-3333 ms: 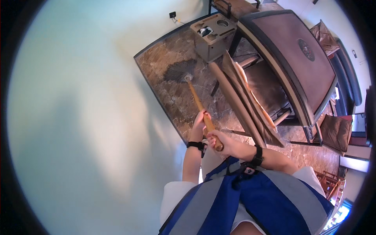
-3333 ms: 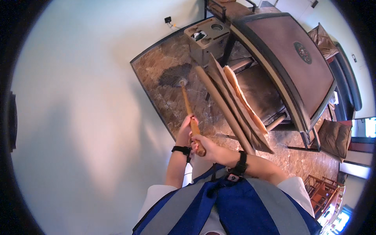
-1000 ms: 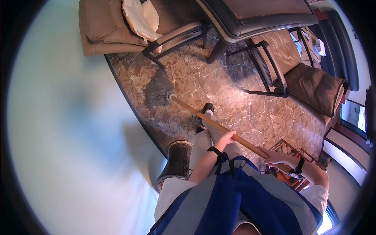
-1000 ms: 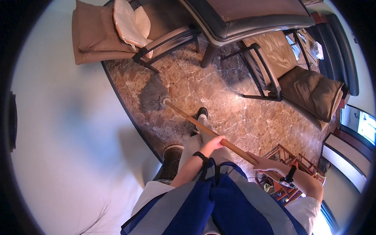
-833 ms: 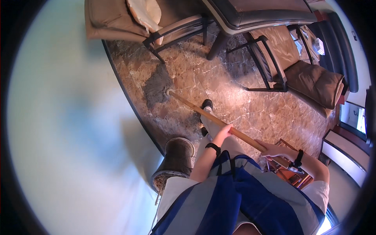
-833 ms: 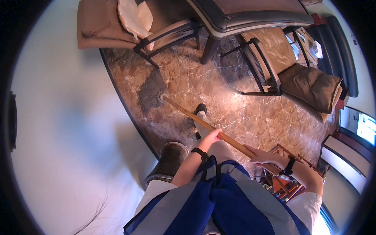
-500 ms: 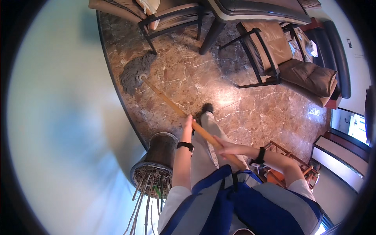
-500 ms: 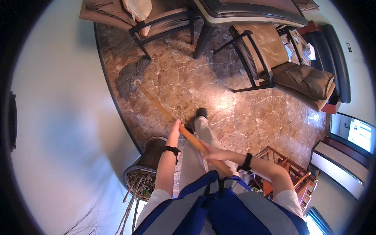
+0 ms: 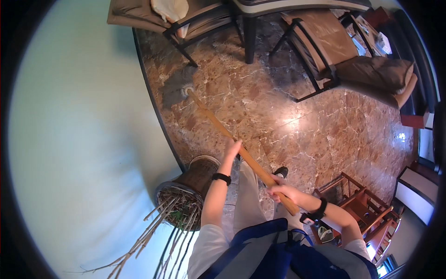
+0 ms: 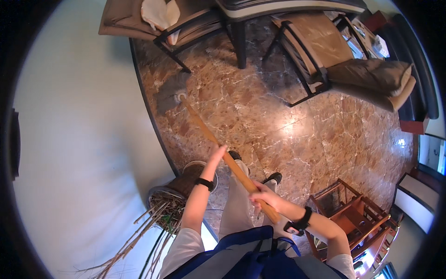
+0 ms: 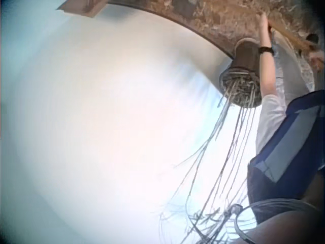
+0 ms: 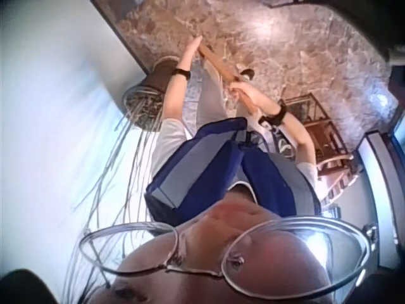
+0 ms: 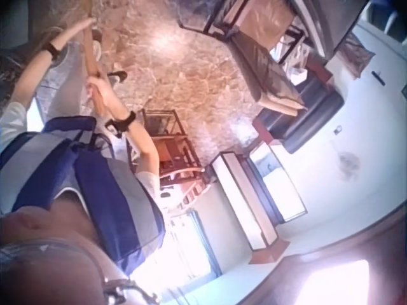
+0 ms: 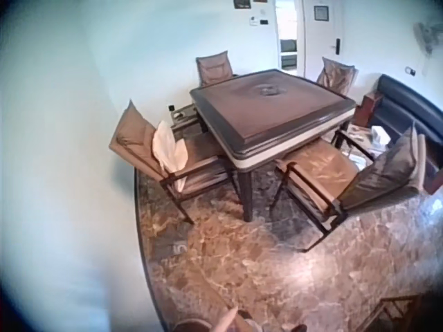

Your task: Mop the floors and wipe down the wooden chairs in a hotel room suite.

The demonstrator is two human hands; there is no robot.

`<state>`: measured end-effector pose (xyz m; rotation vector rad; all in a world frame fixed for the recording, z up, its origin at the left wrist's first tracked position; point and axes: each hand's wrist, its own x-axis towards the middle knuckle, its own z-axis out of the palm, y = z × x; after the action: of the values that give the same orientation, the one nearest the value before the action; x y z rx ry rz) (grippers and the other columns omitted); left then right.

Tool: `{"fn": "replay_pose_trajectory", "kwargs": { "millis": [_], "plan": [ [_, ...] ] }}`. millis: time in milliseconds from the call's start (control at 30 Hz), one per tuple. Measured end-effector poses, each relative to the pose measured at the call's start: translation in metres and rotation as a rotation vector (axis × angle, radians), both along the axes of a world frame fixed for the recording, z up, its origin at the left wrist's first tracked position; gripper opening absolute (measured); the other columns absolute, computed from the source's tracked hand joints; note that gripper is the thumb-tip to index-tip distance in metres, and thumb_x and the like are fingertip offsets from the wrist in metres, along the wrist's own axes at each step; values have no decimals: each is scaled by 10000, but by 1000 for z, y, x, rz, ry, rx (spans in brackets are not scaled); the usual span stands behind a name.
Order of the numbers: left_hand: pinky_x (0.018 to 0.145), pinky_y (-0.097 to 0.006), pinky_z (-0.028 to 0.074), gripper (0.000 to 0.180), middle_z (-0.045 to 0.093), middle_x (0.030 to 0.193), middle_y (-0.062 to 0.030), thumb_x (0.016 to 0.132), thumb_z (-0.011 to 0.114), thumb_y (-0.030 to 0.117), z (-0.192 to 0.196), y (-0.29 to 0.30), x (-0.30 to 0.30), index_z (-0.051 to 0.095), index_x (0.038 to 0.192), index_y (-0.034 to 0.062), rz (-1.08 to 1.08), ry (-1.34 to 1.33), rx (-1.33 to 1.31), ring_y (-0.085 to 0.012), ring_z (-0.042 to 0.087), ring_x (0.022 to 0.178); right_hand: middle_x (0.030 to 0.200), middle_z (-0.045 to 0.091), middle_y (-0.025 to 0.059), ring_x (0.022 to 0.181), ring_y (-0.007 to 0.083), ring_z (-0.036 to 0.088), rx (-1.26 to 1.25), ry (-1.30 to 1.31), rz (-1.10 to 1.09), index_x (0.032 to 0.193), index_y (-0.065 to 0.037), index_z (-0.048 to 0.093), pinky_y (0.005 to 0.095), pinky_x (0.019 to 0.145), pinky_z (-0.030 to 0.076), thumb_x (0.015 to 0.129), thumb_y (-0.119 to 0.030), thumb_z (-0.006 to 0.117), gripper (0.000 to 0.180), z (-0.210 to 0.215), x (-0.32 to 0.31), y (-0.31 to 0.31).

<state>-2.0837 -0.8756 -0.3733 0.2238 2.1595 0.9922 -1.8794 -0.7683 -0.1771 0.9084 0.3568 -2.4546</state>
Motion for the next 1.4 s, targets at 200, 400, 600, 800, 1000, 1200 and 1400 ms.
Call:
{"fn": "replay_pose_trajectory", "kwargs": {
  "millis": [200,400,600,800,1000,1200,1400],
  "plan": [
    [438,-247,385,465,475,668,-79,653,520,156,-1,46,161,341,1014,-74,145,-446,326,-147,471,482,686,459,67,471,122,461,69,-269,-110,1262,-208,148,211,410,398,734,-92,484,637,45,145,18],
    [616,-350,414,481,504,741,-252,649,510,226,-5,99,238,365,918,-145,20,-269,272,-328,527,699,629,409,69,452,98,381,-423,-244,-204,1174,-157,274,193,358,317,761,-88,455,456,83,214,53],
    [458,-274,450,626,465,747,-121,681,487,114,-5,129,166,119,1153,-72,127,-556,371,-200,523,512,566,392,48,380,103,373,19,-388,-42,993,-79,355,226,317,312,722,-67,459,291,58,156,64],
    [453,-307,440,253,466,625,-78,675,461,137,-38,187,-17,371,870,3,111,-710,224,-183,517,497,511,419,45,339,121,414,342,-235,-16,886,-17,352,244,286,344,697,-68,515,255,-10,7,91],
    [550,-298,428,359,517,765,-51,761,470,210,-19,202,-139,294,1044,76,128,-503,279,-149,529,619,503,434,52,328,130,427,578,-98,-108,861,23,376,261,282,347,688,-85,549,267,-102,-184,123],
    [662,-304,442,660,524,875,-93,778,497,326,-15,199,-202,98,1239,71,19,-474,195,-178,535,763,529,440,32,347,106,426,515,0,-237,907,5,417,224,316,356,709,-99,547,258,-174,-285,148],
    [647,-305,449,349,529,848,-100,798,450,352,-45,213,-164,351,990,78,315,-782,379,-170,528,729,528,445,26,363,101,436,618,-10,-201,940,18,406,221,324,357,715,-97,533,282,-167,-236,137]
  ]
}}
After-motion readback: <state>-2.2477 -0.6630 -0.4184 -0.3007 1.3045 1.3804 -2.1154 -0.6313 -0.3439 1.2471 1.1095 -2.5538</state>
